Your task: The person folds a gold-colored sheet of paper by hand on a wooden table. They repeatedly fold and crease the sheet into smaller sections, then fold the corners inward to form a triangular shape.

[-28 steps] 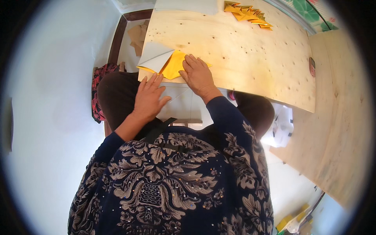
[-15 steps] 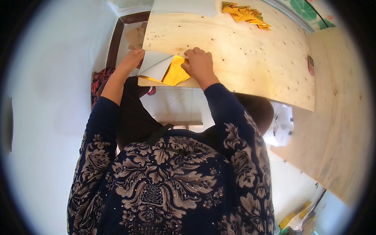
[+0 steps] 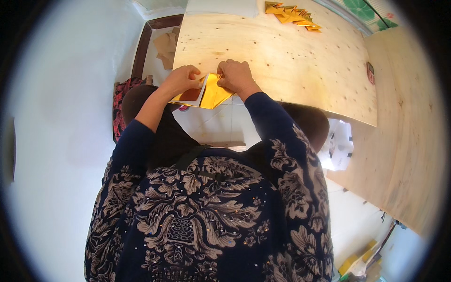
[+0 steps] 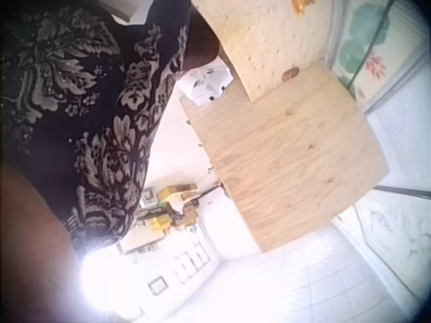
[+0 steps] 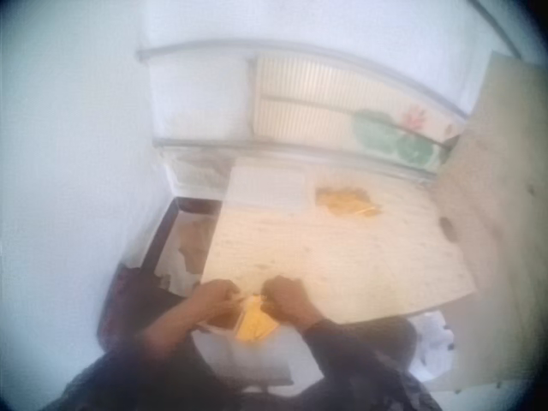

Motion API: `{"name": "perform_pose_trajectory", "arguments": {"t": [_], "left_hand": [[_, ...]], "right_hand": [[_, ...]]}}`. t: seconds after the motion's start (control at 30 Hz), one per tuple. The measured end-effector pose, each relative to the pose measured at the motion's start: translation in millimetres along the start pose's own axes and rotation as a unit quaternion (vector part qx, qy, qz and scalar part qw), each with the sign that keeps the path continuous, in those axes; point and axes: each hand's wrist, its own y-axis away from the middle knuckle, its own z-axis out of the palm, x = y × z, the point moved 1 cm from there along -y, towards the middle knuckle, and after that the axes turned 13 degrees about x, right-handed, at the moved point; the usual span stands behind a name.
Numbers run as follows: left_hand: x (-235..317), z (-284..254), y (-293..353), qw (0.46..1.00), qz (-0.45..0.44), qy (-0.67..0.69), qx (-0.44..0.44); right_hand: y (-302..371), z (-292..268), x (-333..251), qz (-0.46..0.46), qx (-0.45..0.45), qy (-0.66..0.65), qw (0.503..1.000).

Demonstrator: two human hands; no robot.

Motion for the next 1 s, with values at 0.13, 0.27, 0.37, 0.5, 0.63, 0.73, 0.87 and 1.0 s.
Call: {"name": "perform_pose_trajectory", "arguments": {"t": [0.13,0.27,0.37,0.5,0.63,0.73,0.87,1.0], "left_hand": [[17,8,-10,0.999,-0.006,-0.05,0.002],[29,14,-10,0.993,-0.034,-0.111,-0.025],[35,22,-8,0.99,-0.034,-0.136,-0.013],[32,36,-6,0.995,-0.063,-0.072,0.012],[19,37,-5,0.986,-0.096,0.131,0.028],[17,33,1,0.808,-0.211,0.549,0.032],[28,31,9,0.679,-0.249,0.685,0.084],[46,45,15,0.601,-0.268,0.748,0.083]], "right_hand": [[3,3,2,0.016,-0.001,-0.024,1.0],[9,4,5,-0.003,0.033,-0.024,0.999],[16,6,9,-0.001,0.061,-0.042,0.997],[23,5,9,0.01,0.112,-0.035,0.993],[39,-16,-1,0.025,0.255,-0.107,0.961],[68,-41,-6,0.082,0.414,-0.202,0.883],[104,-50,-18,0.043,0.336,-0.213,0.916],[103,-43,-29,0.051,0.323,-0.117,0.938]]}}
